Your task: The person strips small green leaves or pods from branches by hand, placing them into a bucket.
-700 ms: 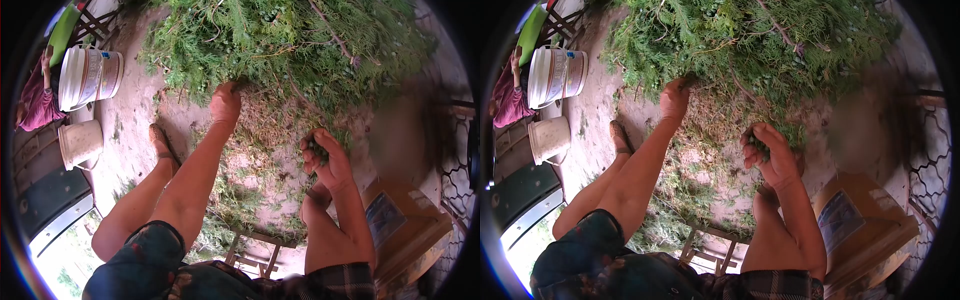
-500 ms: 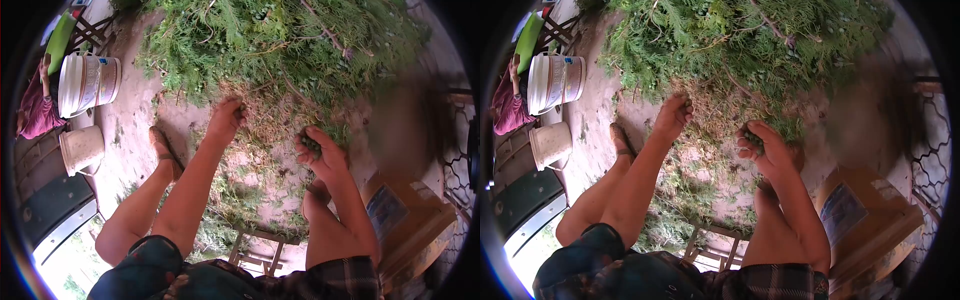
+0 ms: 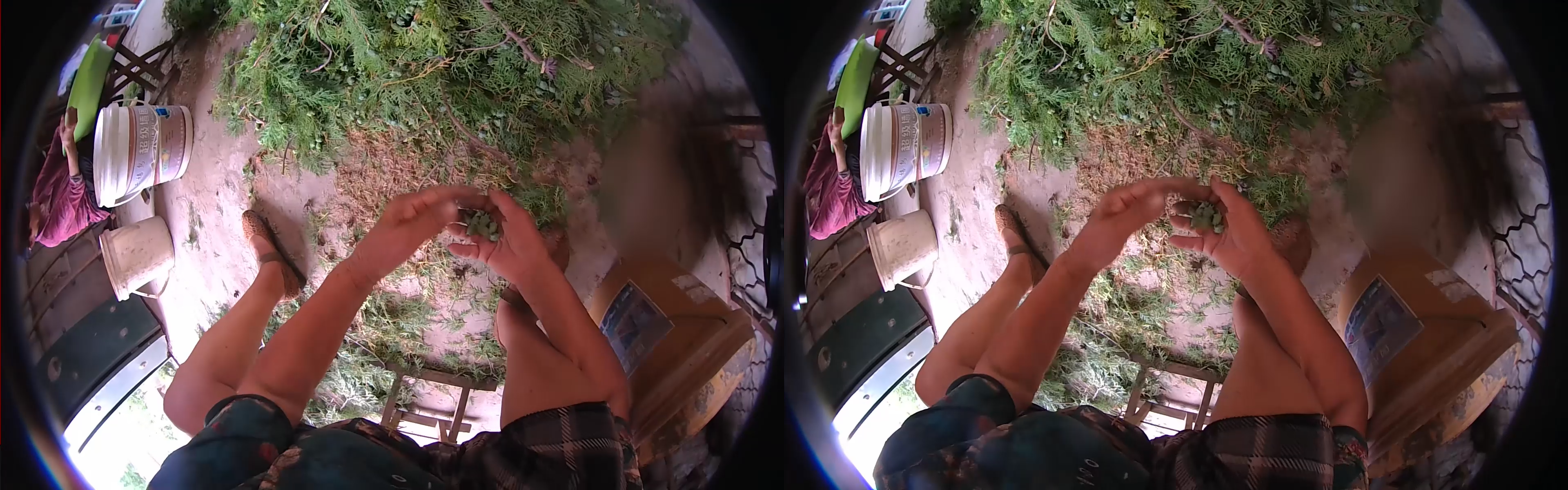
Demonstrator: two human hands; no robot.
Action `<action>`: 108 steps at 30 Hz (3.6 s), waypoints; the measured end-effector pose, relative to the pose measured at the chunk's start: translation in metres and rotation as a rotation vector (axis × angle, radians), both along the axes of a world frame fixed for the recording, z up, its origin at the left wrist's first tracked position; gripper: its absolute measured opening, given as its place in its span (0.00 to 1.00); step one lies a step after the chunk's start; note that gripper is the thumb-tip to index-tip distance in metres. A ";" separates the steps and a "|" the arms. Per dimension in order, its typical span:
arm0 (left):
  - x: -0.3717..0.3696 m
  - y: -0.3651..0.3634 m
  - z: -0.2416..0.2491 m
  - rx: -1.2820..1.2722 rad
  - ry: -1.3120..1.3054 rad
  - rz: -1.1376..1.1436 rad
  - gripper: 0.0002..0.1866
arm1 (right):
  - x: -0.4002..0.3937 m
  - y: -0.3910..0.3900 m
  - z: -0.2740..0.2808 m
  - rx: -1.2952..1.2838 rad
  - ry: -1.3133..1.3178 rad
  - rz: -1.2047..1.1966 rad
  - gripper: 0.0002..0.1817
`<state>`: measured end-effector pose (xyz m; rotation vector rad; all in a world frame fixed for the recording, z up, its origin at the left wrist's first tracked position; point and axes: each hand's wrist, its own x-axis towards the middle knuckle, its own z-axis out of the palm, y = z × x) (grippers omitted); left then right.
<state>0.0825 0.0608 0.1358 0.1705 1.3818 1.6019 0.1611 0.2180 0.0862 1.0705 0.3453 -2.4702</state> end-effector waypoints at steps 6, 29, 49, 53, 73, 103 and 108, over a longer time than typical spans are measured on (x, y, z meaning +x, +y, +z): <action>-0.055 -0.033 -0.091 -0.933 0.767 0.262 0.14 | 0.011 0.009 -0.029 -0.241 0.107 0.028 0.15; 0.002 -0.022 -0.039 -0.332 0.154 0.113 0.15 | 0.004 -0.005 0.004 0.492 0.243 0.157 0.14; 0.006 -0.008 -0.034 0.100 -0.570 0.444 0.16 | 0.003 0.012 0.008 0.200 0.286 0.030 0.08; 0.010 -0.003 -0.032 0.017 -0.461 0.425 0.16 | 0.006 0.005 0.000 0.615 0.255 0.302 0.08; 0.017 -0.014 -0.054 -0.375 -0.166 0.353 0.14 | 0.005 0.010 -0.006 0.780 0.416 0.147 0.09; -0.006 -0.044 -0.062 0.040 -0.478 0.437 0.17 | 0.011 0.000 -0.001 0.208 0.179 0.181 0.09; 0.001 -0.029 -0.045 0.207 -0.596 0.384 0.16 | 0.008 -0.001 0.002 0.330 0.239 0.143 0.10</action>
